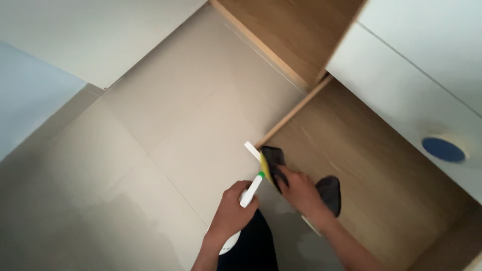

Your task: The person kneels in front of an open dresser drawer and repeatedly sprays a cleaning solution onto the interior surfaces, then wipes the bottom and sides with a yellow and black cloth. The drawer remains open and empty during the cleaning.

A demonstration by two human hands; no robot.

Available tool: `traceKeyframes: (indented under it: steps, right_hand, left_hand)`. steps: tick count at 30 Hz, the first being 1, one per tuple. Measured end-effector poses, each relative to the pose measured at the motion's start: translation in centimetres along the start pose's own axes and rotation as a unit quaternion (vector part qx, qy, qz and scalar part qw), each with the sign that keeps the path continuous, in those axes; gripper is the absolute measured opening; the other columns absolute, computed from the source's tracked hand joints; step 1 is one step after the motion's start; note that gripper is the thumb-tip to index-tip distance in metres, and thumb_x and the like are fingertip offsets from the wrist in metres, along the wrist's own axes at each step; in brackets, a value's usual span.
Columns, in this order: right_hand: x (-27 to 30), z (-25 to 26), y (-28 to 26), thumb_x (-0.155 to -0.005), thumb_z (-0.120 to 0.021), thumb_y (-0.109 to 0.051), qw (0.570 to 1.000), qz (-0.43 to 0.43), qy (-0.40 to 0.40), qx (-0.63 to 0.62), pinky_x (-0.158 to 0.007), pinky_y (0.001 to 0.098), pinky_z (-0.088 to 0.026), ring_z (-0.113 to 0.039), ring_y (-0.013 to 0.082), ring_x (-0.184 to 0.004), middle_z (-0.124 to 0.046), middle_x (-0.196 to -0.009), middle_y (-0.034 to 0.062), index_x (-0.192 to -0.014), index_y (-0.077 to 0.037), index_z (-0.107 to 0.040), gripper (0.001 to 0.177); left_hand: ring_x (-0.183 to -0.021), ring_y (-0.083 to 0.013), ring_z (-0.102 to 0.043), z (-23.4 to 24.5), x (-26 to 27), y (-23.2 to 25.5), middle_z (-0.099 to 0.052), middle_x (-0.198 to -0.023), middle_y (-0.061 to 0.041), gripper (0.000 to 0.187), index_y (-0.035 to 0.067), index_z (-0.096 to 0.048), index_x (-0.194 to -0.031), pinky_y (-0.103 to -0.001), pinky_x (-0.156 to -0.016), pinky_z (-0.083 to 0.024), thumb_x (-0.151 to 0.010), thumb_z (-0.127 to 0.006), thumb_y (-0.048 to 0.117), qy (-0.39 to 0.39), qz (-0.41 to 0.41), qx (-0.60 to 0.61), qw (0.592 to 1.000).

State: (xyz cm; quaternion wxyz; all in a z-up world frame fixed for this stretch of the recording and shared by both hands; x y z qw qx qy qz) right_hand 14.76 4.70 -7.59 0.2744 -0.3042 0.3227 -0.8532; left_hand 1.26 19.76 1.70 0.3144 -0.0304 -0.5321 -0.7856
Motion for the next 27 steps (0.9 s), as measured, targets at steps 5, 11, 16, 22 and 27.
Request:
traceKeyframes:
  steps: [5,11,16,22,27]
  right_hand:
    - [-1.4,1.1,-4.9,-0.089,-0.07,-0.006,0.963,0.235,0.132,0.023,-0.09,0.044,-0.057,-0.065,0.0403,-0.114,-0.062,-0.14,0.0199,-0.132,-0.011,-0.067,0.043]
    - [-9.2,2.8,-4.5,-0.085,-0.072,-0.022,0.899,0.321,0.157,0.252,-0.1,0.0565,-0.048,-0.05,0.0417,-0.134,-0.066,-0.131,0.0159,-0.113,-0.013,-0.071,0.029]
    - [-14.9,7.3,-0.2,-0.103,-0.063,-0.013,0.904,0.051,0.147,0.399,-0.095,0.0503,-0.05,-0.062,0.0404,-0.109,-0.066,-0.116,0.023,-0.111,-0.001,-0.068,0.015]
    - [-15.6,14.4,4.7,-0.11,-0.06,-0.012,0.932,0.12,0.319,0.127,-0.108,0.0501,-0.046,-0.057,0.045,-0.125,-0.061,-0.136,0.0308,-0.132,0.011,-0.063,0.032]
    - [-6.3,15.0,8.0,-0.109,-0.052,-0.03,0.931,-0.085,0.319,-0.156,-0.115,0.0497,-0.04,-0.048,0.0333,-0.133,-0.05,-0.146,0.0186,-0.15,0.001,-0.043,0.052]
  left_hand:
    - [-0.093,-0.0299,-0.075,1.3,-1.4,-0.8,-0.075,-0.1,-0.018,0.037,0.001,-0.069,-0.115,-0.037,-0.084,-0.057,-0.081,-0.07,0.016,0.01,0.014,0.026,1.0]
    - [-0.087,-0.0279,-0.074,1.6,-2.2,-1.6,-0.076,-0.095,-0.016,0.036,0.002,-0.069,-0.115,-0.037,-0.081,-0.057,-0.083,-0.069,0.017,-0.006,0.047,0.071,0.996]
    - [-0.088,-0.0267,-0.074,2.2,-2.6,-1.7,-0.075,-0.095,-0.016,0.037,0.003,-0.068,-0.117,-0.037,-0.082,-0.058,-0.083,-0.069,0.018,-0.03,0.079,0.089,0.992]
    - [-0.092,-0.0274,-0.074,2.9,-3.0,-2.9,-0.076,-0.1,-0.016,0.037,0.002,-0.068,-0.117,-0.037,-0.084,-0.057,-0.083,-0.069,0.016,-0.039,0.052,0.123,0.99]
    - [-0.097,-0.0279,-0.074,3.9,-4.8,-3.1,-0.075,-0.105,-0.016,0.035,0.003,-0.068,-0.117,-0.037,-0.087,-0.057,-0.084,-0.067,0.016,-0.088,0.058,0.139,0.985]
Point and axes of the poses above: each hand's wrist, its own x-axis away from the middle knuckle, its own z-axis out of the back of the hand, y = z × x, the point moved 3 cm from there along -x, towards the middle knuckle
